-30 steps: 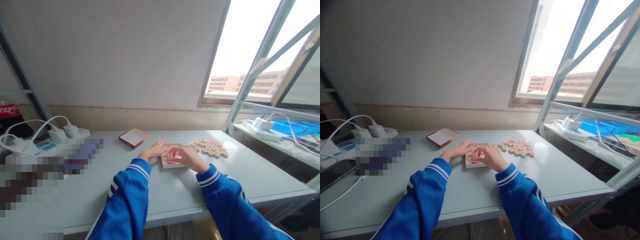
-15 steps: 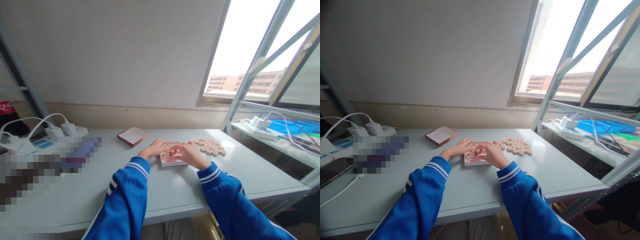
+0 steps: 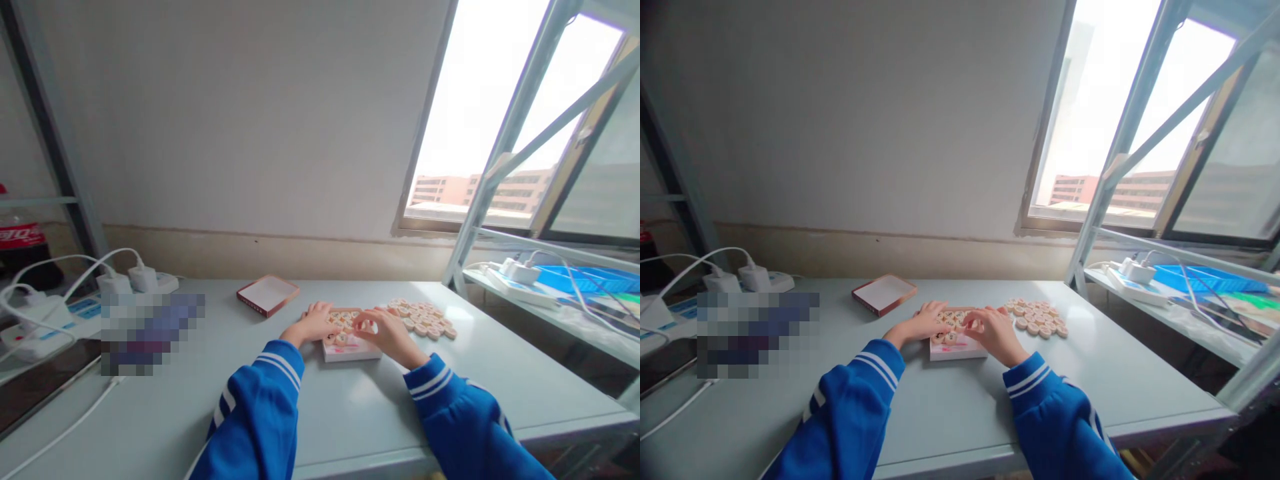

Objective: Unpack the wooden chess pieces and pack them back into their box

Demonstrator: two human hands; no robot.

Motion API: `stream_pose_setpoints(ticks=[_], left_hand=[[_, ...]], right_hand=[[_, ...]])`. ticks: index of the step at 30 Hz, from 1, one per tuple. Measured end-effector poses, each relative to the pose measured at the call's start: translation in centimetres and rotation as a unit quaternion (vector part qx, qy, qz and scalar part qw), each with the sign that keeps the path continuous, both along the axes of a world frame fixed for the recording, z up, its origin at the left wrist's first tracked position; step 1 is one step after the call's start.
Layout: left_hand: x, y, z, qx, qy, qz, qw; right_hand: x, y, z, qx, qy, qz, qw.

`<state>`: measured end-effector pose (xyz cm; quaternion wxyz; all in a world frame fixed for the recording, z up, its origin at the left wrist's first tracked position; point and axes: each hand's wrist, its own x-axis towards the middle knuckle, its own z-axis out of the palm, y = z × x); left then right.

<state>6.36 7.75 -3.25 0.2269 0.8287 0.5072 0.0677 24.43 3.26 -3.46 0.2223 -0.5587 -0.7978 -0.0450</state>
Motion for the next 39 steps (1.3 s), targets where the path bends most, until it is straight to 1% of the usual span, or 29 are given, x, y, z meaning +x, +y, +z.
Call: stream_pose_setpoints(ticks=[2, 4, 7, 9, 12, 14, 16, 18, 19, 20, 23, 26, 30, 33, 35, 37, 38, 39], left_hand=[[0.0, -0.1, 0.0, 0.001, -0.009, 0.005, 1.000], [0.0, -0.1, -0.2, 0.007, -0.008, -0.002, 1.000], [-0.1, 0.2, -0.5, 0.012, 0.002, -0.015, 1.000], [-0.2, 0.4, -0.7, 0.013, 0.005, -0.019, 1.000], [-0.2, 0.6, -0.8, 0.019, 0.004, -0.021, 1.000], [-0.3, 0.6, -0.8, 0.022, -0.003, -0.020, 1.000], [-0.3, 0.6, -0.8, 0.021, -0.011, -0.018, 1.000], [-0.3, 0.6, -0.9, 0.020, -0.017, -0.015, 1.000], [-0.3, 0.6, -0.9, 0.022, -0.018, -0.013, 1.000], [-0.2, 0.6, -0.9, 0.024, -0.019, -0.011, 0.999], [-0.2, 0.6, -1.0, 0.031, -0.022, -0.014, 0.999], [-0.2, 0.7, -1.0, 0.031, -0.019, -0.016, 0.999], [-0.2, 0.8, -1.1, 0.038, -0.019, -0.019, 0.999], [-0.1, 0.8, -1.1, 0.039, -0.016, -0.016, 0.999], [0.0, 0.8, -1.0, 0.039, -0.014, -0.013, 0.999], [0.0, 0.7, -1.0, 0.037, -0.014, -0.012, 0.999], [0.0, 0.7, -0.9, 0.036, -0.014, -0.012, 0.999], [0.0, 0.7, -0.9, 0.035, -0.015, -0.011, 0.999]], right_hand=[[1.6, 0.1, 0.1, 0.033, -0.006, -0.044, 0.998], [3.6, 0.3, -0.1, 0.060, -0.033, -0.103, 0.992], [6.2, 0.6, -0.9, 0.053, -0.086, -0.179, 0.979], [7.2, 0.7, -1.4, 0.041, -0.105, -0.196, 0.974], [7.6, 0.6, -1.7, 0.039, -0.093, -0.182, 0.978], [7.2, 0.3, -1.3, 0.033, -0.050, -0.145, 0.988], [6.4, -0.1, -0.6, 0.008, 0.003, -0.055, 0.998], [5.2, -0.5, 0.2, -0.024, 0.034, 0.049, 0.998], [4.5, -0.7, 0.5, -0.034, 0.032, 0.082, 0.996], [3.7, -0.8, 0.9, -0.040, 0.019, 0.096, 0.994], [1.8, -1.0, 1.5, -0.058, -0.036, 0.081, 0.994], [0.8, -0.7, 1.2, -0.077, -0.060, 0.075, 0.992], [0.6, -0.3, 0.2, -0.045, -0.054, 0.066, 0.995], [0.5, -0.3, 0.1, -0.031, -0.056, 0.069, 0.996], [0.9, -0.3, 0.5, -0.036, -0.051, 0.084, 0.994], [2.0, 0.0, 1.2, -0.033, -0.036, 0.098, 0.994], [2.8, 0.2, 1.5, -0.026, -0.027, 0.094, 0.995], [3.9, 0.6, 1.7, -0.011, -0.018, 0.073, 0.997]])
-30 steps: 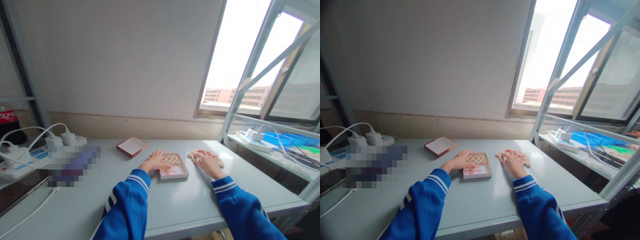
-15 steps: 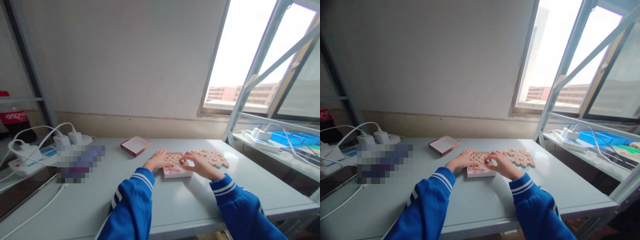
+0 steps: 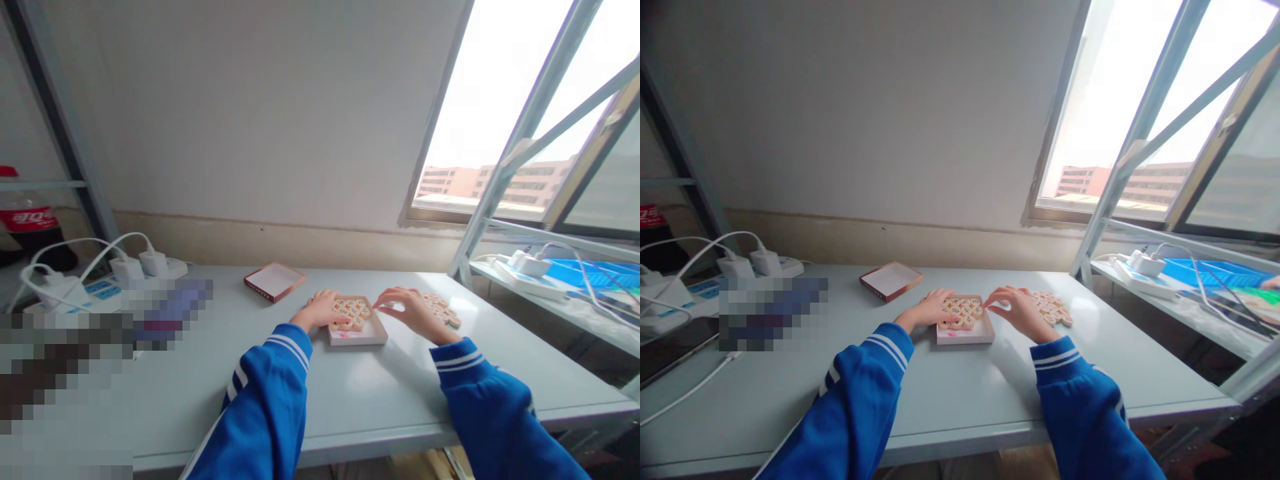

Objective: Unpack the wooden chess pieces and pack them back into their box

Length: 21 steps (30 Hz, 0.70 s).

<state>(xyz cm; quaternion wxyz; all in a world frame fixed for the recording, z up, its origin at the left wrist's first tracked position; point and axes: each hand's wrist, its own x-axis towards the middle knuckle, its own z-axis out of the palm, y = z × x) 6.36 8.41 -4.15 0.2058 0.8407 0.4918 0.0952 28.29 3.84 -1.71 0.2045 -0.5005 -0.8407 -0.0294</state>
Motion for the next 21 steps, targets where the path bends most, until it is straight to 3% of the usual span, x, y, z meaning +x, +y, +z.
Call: stream_pose_setpoints(ticks=[4, 6, 10, 15, 21], left_hand=[[0.2, -0.2, 0.1, 0.000, 0.004, 0.011, 1.000], [0.4, -0.4, 0.1, 0.004, 0.006, 0.020, 1.000], [0.8, -0.6, -0.1, 0.023, 0.010, 0.028, 0.999], [0.9, -0.4, -0.4, 0.033, 0.006, 0.024, 0.999], [0.9, -0.2, -0.7, 0.042, 0.009, 0.027, 0.999]], right_hand=[[3.9, 1.7, -0.6, 0.040, -0.023, -0.159, 0.986], [4.9, 2.3, -1.5, 0.027, -0.063, -0.187, 0.980], [4.8, 2.4, -2.6, 0.026, -0.100, -0.149, 0.983], [4.4, 1.7, -1.9, 0.001, -0.058, -0.150, 0.987], [3.5, 1.7, -1.8, -0.033, -0.035, -0.065, 0.997]])
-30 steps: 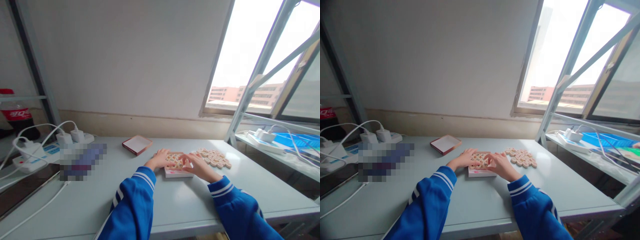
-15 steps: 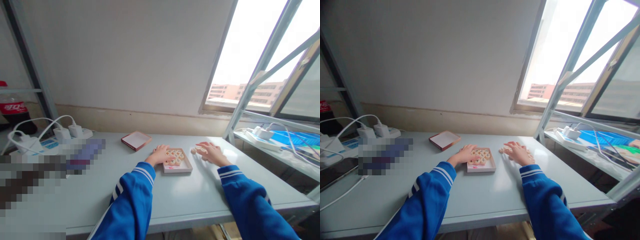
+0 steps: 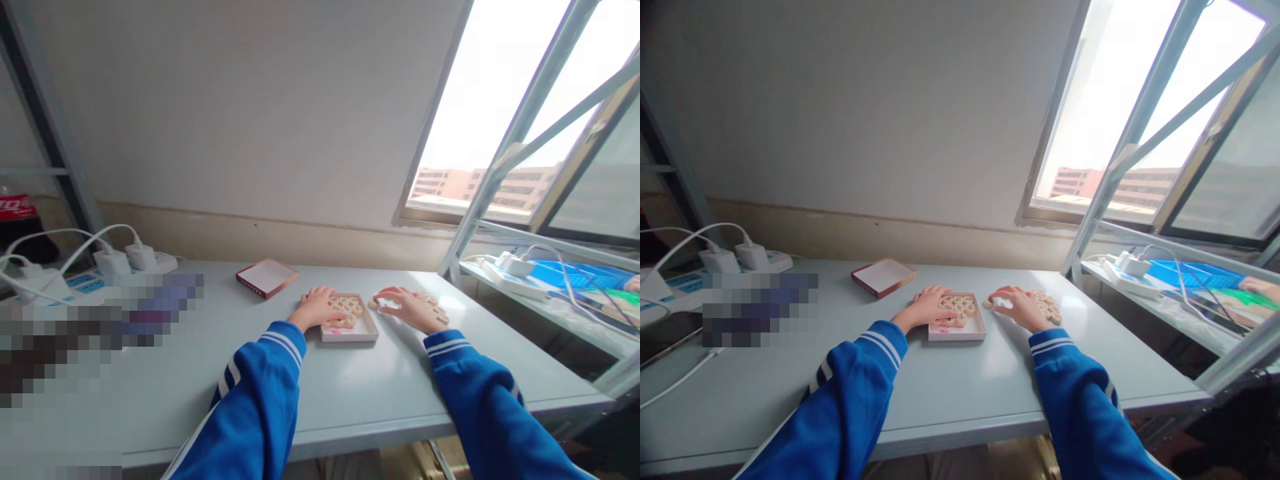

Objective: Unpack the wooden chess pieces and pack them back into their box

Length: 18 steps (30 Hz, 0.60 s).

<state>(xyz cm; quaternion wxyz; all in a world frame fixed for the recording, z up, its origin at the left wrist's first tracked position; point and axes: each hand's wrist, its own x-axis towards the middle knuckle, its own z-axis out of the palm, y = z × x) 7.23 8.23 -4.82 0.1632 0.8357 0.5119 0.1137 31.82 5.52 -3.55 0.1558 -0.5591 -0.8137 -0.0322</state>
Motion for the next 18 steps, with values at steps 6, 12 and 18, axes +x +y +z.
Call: stream_pose_setpoints(ticks=[6, 12, 18], left_hand=[[0.1, -0.4, 0.4, -0.002, -0.008, 0.003, 1.000], [0.0, -0.3, 0.3, -0.001, -0.018, 0.001, 1.000], [0.1, -0.2, 0.3, -0.003, -0.021, 0.004, 1.000]], right_hand=[[-1.0, -1.0, 1.4, 0.011, 0.015, 0.004, 1.000], [-1.4, -1.7, 2.2, 0.009, -0.015, 0.012, 1.000], [-1.6, -1.3, 0.8, -0.011, 0.012, 0.022, 1.000]])
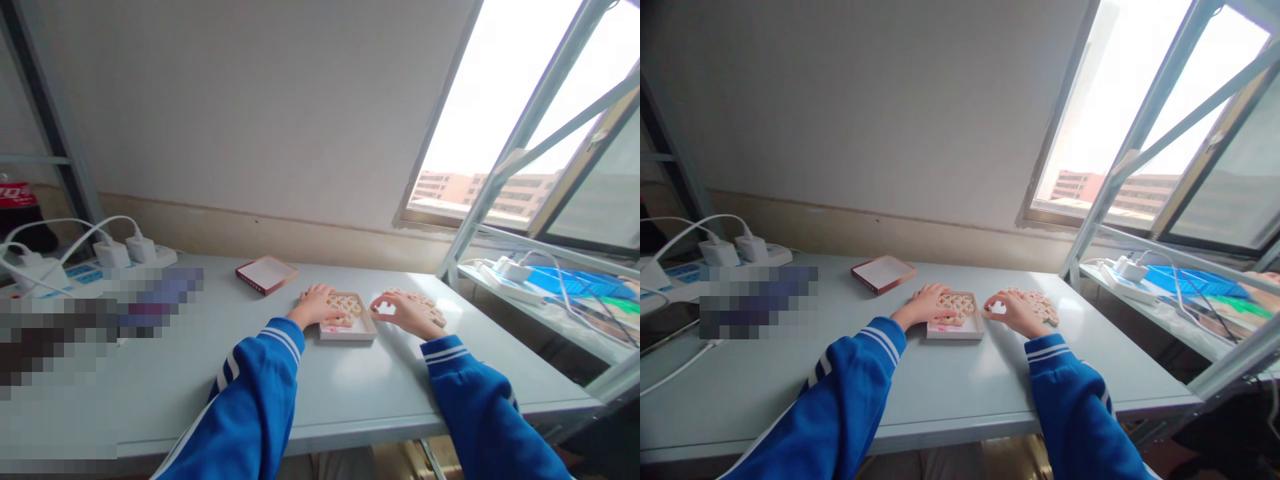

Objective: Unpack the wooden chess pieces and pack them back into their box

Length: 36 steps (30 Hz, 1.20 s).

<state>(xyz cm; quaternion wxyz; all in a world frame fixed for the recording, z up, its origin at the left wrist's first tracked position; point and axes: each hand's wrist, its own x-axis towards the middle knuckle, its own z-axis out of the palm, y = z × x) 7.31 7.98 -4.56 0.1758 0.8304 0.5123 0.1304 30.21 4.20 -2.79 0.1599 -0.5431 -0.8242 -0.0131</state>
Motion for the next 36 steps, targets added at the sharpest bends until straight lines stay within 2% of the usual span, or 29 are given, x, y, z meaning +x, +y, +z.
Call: stream_pose_setpoints(ticks=[3, 5, 7, 9, 12, 15, 18, 22, 27, 30, 36], left_hand=[[0.1, -0.1, 0.1, 0.001, 0.001, -0.003, 1.000], [0.1, -0.1, 0.1, 0.005, 0.003, -0.002, 1.000], [0.1, 0.0, 0.0, 0.009, 0.008, 0.002, 1.000], [0.2, 0.1, -0.2, 0.013, 0.015, 0.004, 1.000], [0.1, 0.3, -0.5, 0.019, 0.016, 0.003, 1.000], [0.1, 0.3, -0.5, 0.022, 0.012, 0.004, 1.000], [0.0, 0.3, -0.4, 0.021, 0.015, 0.004, 1.000], [0.0, 0.1, -0.2, 0.013, 0.012, 0.002, 1.000], [-0.1, 0.1, -0.1, 0.013, 0.003, -0.005, 1.000], [-0.1, 0.0, 0.0, 0.008, 0.003, -0.007, 1.000], [-0.1, -0.2, 0.2, 0.011, 0.011, -0.009, 1.000]], right_hand=[[-0.4, -0.6, 0.8, 0.009, 0.043, -0.006, 0.999], [-1.2, -1.3, 1.9, -0.014, 0.039, 0.024, 0.999], [-2.3, -2.0, 2.9, -0.044, -0.012, 0.050, 0.998], [-3.4, -2.4, 3.4, -0.056, -0.079, 0.047, 0.994], [-4.7, -2.5, 3.1, -0.034, -0.140, 0.011, 0.990], [-5.4, -2.6, 2.2, 0.017, -0.149, -0.018, 0.989], [-5.5, -2.8, 1.6, 0.054, -0.139, -0.018, 0.989], [-3.4, -2.8, 1.7, 0.070, -0.095, -0.011, 0.993], [2.4, -2.5, 1.0, 0.103, -0.091, -0.132, 0.982], [4.8, -2.8, -0.3, 0.079, -0.119, -0.131, 0.981], [5.5, -2.4, -1.9, 0.117, -0.122, -0.146, 0.975]])
